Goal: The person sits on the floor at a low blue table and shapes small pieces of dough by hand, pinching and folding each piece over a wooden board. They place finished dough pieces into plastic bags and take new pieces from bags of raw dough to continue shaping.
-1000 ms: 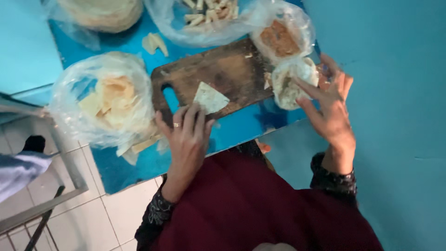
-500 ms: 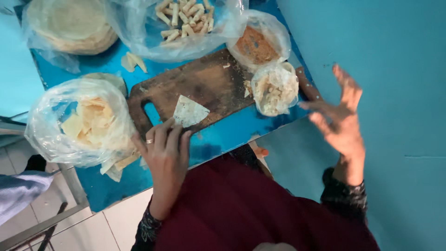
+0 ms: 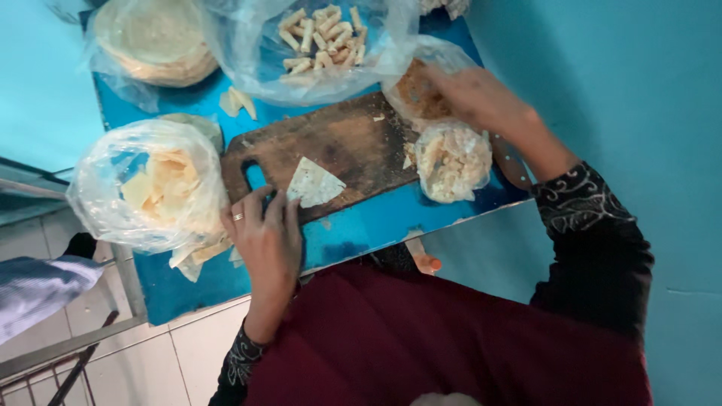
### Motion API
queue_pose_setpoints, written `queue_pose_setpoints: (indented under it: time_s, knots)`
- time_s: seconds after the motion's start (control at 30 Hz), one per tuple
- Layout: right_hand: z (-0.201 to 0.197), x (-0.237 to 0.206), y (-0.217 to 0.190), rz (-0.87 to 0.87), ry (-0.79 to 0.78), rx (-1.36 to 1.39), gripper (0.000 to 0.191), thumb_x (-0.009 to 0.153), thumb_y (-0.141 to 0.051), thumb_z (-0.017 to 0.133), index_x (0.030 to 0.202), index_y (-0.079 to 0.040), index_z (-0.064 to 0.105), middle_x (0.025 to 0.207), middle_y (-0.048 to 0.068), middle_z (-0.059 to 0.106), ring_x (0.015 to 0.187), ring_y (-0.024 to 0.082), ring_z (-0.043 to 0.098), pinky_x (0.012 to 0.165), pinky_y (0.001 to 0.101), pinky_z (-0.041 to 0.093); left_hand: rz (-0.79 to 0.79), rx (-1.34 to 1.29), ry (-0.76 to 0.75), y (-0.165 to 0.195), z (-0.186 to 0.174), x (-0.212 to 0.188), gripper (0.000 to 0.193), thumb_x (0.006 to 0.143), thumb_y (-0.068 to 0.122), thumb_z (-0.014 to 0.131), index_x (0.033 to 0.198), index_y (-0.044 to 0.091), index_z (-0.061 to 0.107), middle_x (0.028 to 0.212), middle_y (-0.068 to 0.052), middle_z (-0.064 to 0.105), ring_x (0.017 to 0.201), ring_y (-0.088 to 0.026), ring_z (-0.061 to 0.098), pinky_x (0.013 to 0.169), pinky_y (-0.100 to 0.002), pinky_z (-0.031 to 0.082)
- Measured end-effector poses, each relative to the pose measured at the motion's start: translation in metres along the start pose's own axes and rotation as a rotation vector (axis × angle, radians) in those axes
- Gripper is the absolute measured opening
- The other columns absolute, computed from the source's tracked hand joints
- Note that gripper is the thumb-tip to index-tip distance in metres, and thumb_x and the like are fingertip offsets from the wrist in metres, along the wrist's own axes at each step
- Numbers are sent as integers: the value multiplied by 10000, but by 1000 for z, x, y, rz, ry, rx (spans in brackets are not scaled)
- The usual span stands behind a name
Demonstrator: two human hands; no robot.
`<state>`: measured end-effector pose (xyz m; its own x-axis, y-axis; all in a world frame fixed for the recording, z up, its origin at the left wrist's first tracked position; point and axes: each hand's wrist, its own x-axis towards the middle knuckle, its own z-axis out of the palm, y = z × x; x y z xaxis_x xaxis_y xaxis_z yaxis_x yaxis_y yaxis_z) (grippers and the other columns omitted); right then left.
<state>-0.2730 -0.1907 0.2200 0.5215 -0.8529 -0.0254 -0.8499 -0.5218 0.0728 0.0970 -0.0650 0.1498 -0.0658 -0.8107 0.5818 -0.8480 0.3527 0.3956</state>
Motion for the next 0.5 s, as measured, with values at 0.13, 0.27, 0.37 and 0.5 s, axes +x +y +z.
queue_pose_setpoints:
  time_s: [0.13, 0.27, 0.37, 0.5]
  knots:
    - [2, -4, 9, -82, 82, 275, 492, 899, -74, 708, 1332, -50, 476, 980, 152, 758, 885, 368, 719, 690, 478, 532, 17, -36, 8, 1, -2, 6, 142, 936, 150, 758, 990, 20, 743, 1108, -109, 672, 1074, -308, 590, 1060, -498, 371]
    - [13, -6, 7, -122, 133, 226, 448, 921, -107, 750, 1279, -43, 487, 990, 186, 722, 898, 386, 713, 741, 488, 534, 11, -76, 0, 2, -3, 7, 109, 917, 130, 757, 946, 31, 725, 1059, -94, 665, 1049, -312, 584, 1038, -491, 374]
    - [18, -4, -3, -10, 197, 125, 700, 834, -90, 811, 1447, 20, 493, 960, 246, 711, 876, 429, 700, 724, 501, 541, -30, -105, 5, -2, -4, 7, 112, 923, 129, 758, 946, 29, 715, 1057, -92, 667, 1037, -309, 583, 1012, -483, 377]
    - [-1, -4, -27, 341, 298, 936, 399, 918, 11, 760, 1267, -7, 567, 1061, 166, 757, 993, 253, 764, 785, 350, 632, -45, -171, 40, -17, -14, 9, 129, 931, 130, 758, 989, 22, 720, 1068, -111, 647, 1053, -320, 579, 1008, -477, 388]
